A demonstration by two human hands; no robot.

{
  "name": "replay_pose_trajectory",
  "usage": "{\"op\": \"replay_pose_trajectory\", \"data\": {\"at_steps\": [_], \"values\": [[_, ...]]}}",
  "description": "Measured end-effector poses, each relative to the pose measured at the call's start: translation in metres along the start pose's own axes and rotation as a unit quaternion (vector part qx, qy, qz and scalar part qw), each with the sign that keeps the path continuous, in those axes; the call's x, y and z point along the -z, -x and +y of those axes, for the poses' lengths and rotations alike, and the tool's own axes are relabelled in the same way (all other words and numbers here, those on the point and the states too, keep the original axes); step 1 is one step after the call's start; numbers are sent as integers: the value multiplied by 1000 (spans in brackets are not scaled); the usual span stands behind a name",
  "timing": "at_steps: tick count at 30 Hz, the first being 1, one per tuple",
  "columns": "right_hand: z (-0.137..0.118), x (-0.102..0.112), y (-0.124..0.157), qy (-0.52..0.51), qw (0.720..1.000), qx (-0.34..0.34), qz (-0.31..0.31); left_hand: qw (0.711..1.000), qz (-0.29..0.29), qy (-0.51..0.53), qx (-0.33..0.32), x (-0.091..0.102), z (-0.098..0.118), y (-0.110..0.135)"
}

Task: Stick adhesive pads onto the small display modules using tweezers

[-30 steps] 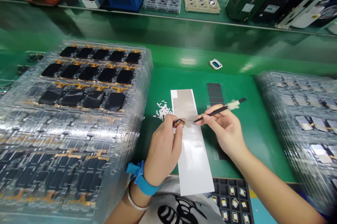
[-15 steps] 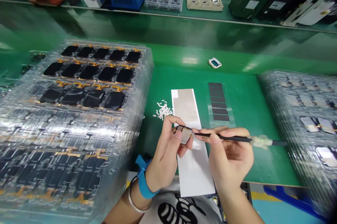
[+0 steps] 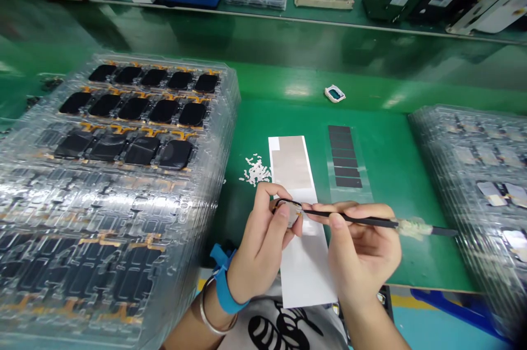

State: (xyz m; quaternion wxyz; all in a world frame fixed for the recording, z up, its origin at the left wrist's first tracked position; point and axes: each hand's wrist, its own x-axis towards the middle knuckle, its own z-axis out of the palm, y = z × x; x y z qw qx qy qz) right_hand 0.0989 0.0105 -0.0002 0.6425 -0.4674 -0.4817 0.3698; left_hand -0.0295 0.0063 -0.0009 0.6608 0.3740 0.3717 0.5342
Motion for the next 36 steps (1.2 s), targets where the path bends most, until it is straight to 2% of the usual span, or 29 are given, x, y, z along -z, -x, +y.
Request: {"op": "replay_pose_trajectory", "data": {"at_steps": [9, 36], "values": [[2, 1, -2, -34, 999, 17, -7, 1000, -3, 3, -3, 0, -1, 0], [3, 1, -2, -9, 1000, 6, 0, 1000, 4, -7, -3, 0, -2, -2]]}}
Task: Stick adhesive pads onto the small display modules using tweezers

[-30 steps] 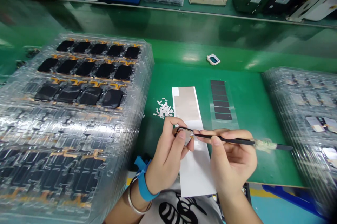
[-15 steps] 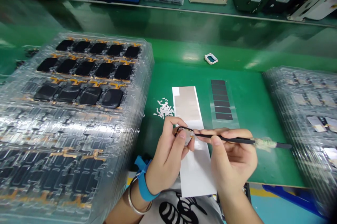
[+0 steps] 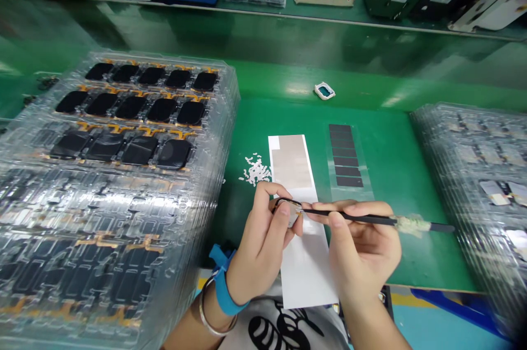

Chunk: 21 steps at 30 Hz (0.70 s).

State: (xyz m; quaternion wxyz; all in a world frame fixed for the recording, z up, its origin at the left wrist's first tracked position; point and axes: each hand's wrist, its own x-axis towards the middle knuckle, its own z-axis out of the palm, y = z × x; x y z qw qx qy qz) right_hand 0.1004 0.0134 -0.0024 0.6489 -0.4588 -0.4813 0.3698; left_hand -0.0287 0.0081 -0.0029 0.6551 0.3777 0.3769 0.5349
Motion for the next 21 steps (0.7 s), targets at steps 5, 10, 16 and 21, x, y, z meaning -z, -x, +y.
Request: {"op": "replay_pose_trajectory", "data": {"at_steps": [5, 10, 16, 21], "values": [[-1, 0, 1, -15, 1000, 6, -3, 999, -1, -50, -8, 1, 0, 0], [1, 2, 1, -40, 999, 8, 1, 996, 30, -82, -21, 2, 0, 1], [1, 2, 1, -65, 998, 2, 21, 996, 33, -79, -3, 2, 0, 1], [0, 3, 2, -55, 998, -14, 23, 995, 37, -88, -1, 1, 1, 2]]}}
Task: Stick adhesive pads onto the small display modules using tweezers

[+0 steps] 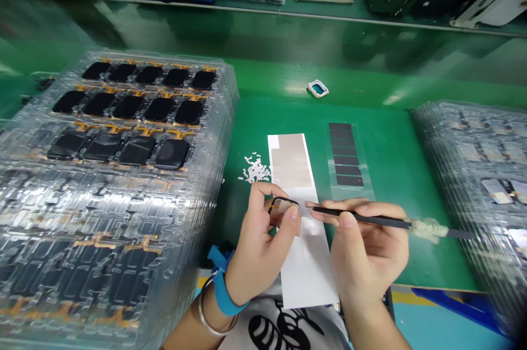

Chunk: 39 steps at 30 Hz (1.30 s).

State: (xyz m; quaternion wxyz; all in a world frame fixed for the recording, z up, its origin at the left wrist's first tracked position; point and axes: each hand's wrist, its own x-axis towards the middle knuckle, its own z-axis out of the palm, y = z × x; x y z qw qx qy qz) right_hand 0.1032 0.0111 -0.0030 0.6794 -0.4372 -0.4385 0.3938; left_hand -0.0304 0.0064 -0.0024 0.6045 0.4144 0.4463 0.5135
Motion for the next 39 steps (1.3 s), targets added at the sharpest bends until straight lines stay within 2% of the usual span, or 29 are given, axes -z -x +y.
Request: {"op": "replay_pose_trajectory", "data": {"at_steps": [8, 11, 14, 16, 20, 23, 27, 30, 33, 39], "values": [[2, -1, 1, -22, 1000, -4, 11, 1000, -5, -6, -14, 0, -1, 0], [1, 6, -5, 3, 999, 14, 36, 1000, 1, -18, -10, 0, -3, -1], [-2, 31, -18, 56, 998, 7, 39, 998, -4, -55, -24, 0, -4, -3], [-4, 55, -27, 79, 997, -17, 9, 995, -22, -93, -41, 0, -5, -4], [-6, 99, -34, 127, 989, -45, -63, 977, -95, -183, -48, -5, -2, -5], [-5, 115, -31, 155, 985, -37, -73, 951, -155, -264, -46, -17, 3, -3], [-1, 125, -26, 170, 983, -37, -60, 915, -228, -329, -41, -36, 9, -3], [0, 128, -25, 158, 984, -47, -65, 898, -258, -353, -47, -47, 6, -7], [-1, 129, -25, 153, 984, -48, -76, 888, -252, -380, -62, -51, -2, -11], [-6, 127, -24, 165, 982, -34, -89, 885, -231, -396, -81, -51, -7, -15]]}}
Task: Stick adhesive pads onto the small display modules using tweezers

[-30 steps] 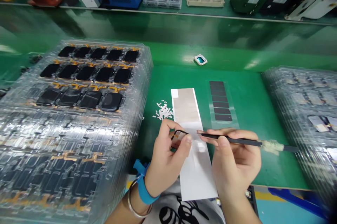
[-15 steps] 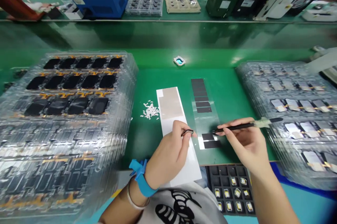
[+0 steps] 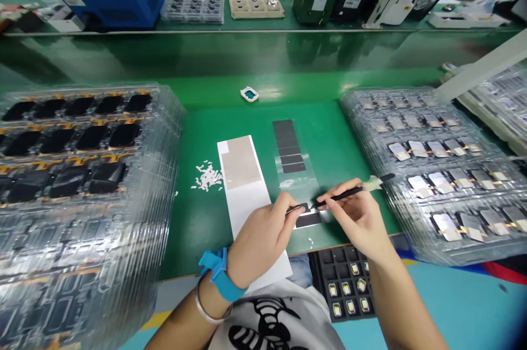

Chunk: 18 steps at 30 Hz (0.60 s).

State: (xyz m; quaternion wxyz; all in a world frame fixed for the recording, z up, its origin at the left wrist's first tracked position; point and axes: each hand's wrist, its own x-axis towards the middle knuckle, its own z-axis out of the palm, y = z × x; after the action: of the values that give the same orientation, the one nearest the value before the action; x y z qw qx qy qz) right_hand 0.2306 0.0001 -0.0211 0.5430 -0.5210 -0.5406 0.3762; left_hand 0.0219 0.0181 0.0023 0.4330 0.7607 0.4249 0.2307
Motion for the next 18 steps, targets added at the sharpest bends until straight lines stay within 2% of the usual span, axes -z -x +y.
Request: {"op": "replay_pose_trajectory", "data": {"at_steps": [18], "values": [[3, 1, 3, 21, 1000, -11, 18, 1000, -3, -3, 9, -3, -3, 2]]}}
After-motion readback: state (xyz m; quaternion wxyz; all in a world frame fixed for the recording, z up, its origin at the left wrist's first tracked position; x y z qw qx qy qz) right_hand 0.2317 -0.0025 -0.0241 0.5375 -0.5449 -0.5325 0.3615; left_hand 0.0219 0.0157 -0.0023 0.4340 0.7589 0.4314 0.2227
